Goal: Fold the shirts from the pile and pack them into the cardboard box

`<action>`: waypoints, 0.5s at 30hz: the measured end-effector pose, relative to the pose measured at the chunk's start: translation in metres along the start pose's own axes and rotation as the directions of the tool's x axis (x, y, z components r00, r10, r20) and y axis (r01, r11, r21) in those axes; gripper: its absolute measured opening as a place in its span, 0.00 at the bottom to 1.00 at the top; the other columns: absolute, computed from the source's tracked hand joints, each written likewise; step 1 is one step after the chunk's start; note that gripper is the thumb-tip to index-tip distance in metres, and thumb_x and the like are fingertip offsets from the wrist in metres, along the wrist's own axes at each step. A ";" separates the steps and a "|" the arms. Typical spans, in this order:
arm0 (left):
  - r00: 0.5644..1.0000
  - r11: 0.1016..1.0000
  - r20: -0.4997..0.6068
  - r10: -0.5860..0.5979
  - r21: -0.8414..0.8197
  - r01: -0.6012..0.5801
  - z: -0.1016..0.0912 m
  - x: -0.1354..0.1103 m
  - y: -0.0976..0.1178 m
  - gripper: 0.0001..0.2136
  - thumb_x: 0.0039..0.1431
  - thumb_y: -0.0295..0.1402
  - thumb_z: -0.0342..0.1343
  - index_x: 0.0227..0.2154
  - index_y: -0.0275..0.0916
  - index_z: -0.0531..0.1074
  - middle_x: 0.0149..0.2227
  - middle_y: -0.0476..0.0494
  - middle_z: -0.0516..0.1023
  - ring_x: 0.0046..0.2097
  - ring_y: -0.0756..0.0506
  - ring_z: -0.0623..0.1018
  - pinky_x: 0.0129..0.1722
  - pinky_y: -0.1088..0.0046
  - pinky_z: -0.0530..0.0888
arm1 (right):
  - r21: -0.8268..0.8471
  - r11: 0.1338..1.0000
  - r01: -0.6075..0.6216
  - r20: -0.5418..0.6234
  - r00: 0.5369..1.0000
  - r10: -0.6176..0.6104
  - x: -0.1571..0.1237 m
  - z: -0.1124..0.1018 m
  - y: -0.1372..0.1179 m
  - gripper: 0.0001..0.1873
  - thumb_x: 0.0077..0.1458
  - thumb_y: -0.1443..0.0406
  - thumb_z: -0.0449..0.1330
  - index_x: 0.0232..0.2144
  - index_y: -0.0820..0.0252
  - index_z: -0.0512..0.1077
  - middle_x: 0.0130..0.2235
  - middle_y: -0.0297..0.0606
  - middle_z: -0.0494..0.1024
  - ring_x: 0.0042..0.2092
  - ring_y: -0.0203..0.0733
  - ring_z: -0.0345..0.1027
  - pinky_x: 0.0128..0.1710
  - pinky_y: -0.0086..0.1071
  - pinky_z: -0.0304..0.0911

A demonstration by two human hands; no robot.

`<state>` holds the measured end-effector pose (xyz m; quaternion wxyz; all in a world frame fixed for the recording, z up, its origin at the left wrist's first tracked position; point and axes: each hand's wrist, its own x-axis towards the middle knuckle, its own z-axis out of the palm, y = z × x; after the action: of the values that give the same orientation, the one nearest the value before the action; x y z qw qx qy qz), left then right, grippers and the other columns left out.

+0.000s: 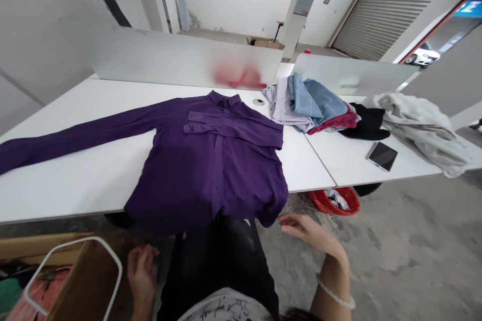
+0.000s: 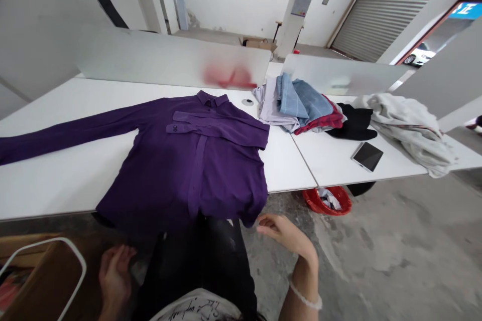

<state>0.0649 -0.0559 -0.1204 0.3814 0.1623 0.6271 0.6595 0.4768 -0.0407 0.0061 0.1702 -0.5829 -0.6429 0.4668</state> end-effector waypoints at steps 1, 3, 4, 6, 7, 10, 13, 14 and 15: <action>0.990 0.983 0.008 0.138 0.124 -0.138 -0.001 -0.004 0.001 0.11 0.42 0.38 0.61 0.19 0.41 0.63 0.19 0.56 0.65 0.25 0.51 0.68 0.29 0.75 0.69 | -0.051 0.997 0.052 -0.010 0.999 -0.052 -0.001 -0.012 -0.014 0.19 0.57 0.53 0.56 0.45 0.56 0.74 0.39 0.39 0.80 0.40 0.44 0.73 0.41 0.35 0.68; 0.912 0.855 0.196 0.360 0.323 -0.406 0.005 -0.014 0.009 0.13 0.46 0.40 0.59 0.18 0.40 0.62 0.18 0.55 0.63 0.23 0.51 0.66 0.25 0.76 0.67 | -0.180 0.974 0.137 -0.089 0.984 -0.155 0.013 -0.037 -0.041 0.21 0.59 0.53 0.53 0.50 0.55 0.70 0.46 0.40 0.77 0.46 0.45 0.71 0.47 0.37 0.66; 0.835 0.763 0.331 0.440 0.352 -0.542 0.013 -0.019 0.018 0.12 0.48 0.40 0.57 0.18 0.40 0.63 0.18 0.54 0.65 0.23 0.51 0.67 0.24 0.75 0.67 | -0.256 0.953 0.164 -0.141 0.969 -0.205 0.027 -0.048 -0.052 0.22 0.60 0.53 0.52 0.51 0.56 0.69 0.49 0.41 0.76 0.49 0.45 0.70 0.50 0.38 0.64; 0.605 0.564 0.572 0.554 0.278 -0.778 0.040 -0.028 0.042 0.10 0.53 0.37 0.54 0.21 0.40 0.66 0.20 0.51 0.70 0.24 0.50 0.70 0.26 0.74 0.69 | -0.396 0.900 0.180 -0.253 0.921 -0.296 0.069 -0.068 -0.070 0.24 0.62 0.53 0.48 0.54 0.57 0.67 0.53 0.44 0.73 0.53 0.46 0.67 0.55 0.40 0.60; 0.475 0.461 0.643 0.600 0.208 -0.863 0.057 -0.031 0.056 0.08 0.55 0.35 0.52 0.22 0.40 0.68 0.22 0.49 0.72 0.25 0.49 0.72 0.28 0.73 0.70 | -0.456 0.873 0.173 -0.303 0.892 -0.335 0.095 -0.075 -0.075 0.25 0.63 0.54 0.46 0.55 0.59 0.66 0.55 0.45 0.71 0.55 0.47 0.65 0.56 0.41 0.58; 0.281 0.250 0.777 0.563 0.164 -0.954 0.114 -0.026 0.092 0.09 0.61 0.32 0.47 0.31 0.39 0.72 0.32 0.45 0.78 0.35 0.47 0.76 0.39 0.68 0.72 | -0.597 0.802 0.030 -0.436 0.826 -0.356 0.172 -0.086 -0.076 0.29 0.65 0.55 0.40 0.62 0.63 0.56 0.62 0.49 0.60 0.64 0.50 0.51 0.61 0.49 0.48; 0.244 0.054 0.817 0.522 0.254 -0.966 0.155 -0.010 0.105 0.16 0.64 0.37 0.44 0.47 0.35 0.71 0.51 0.37 0.74 0.55 0.39 0.71 0.55 0.56 0.66 | -0.679 0.710 -0.186 -0.478 0.846 -0.235 0.226 -0.086 -0.062 0.33 0.64 0.52 0.38 0.66 0.63 0.45 0.67 0.50 0.45 0.67 0.58 0.35 0.61 0.60 0.37; 0.232 -0.024 0.834 0.500 0.282 -0.959 0.162 -0.004 0.103 0.20 0.64 0.40 0.44 0.52 0.34 0.68 0.55 0.34 0.70 0.59 0.36 0.66 0.57 0.52 0.62 | -0.696 0.682 -0.223 -0.458 0.870 -0.183 0.237 -0.087 -0.055 0.34 0.64 0.51 0.37 0.66 0.61 0.43 0.67 0.50 0.43 0.67 0.58 0.33 0.61 0.60 0.35; 0.225 -0.095 0.853 0.471 0.303 -0.948 0.167 0.000 0.100 0.23 0.63 0.42 0.45 0.55 0.32 0.66 0.58 0.32 0.67 0.61 0.34 0.63 0.58 0.48 0.59 | -0.712 0.661 -0.239 -0.428 0.893 -0.137 0.246 -0.088 -0.049 0.35 0.64 0.50 0.36 0.66 0.60 0.41 0.68 0.49 0.42 0.67 0.58 0.32 0.61 0.60 0.34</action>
<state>0.1506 0.0692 0.0017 -0.0560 0.8049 0.5144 0.2905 0.4510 0.2237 0.0098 0.0443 -0.7096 -0.7030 0.0189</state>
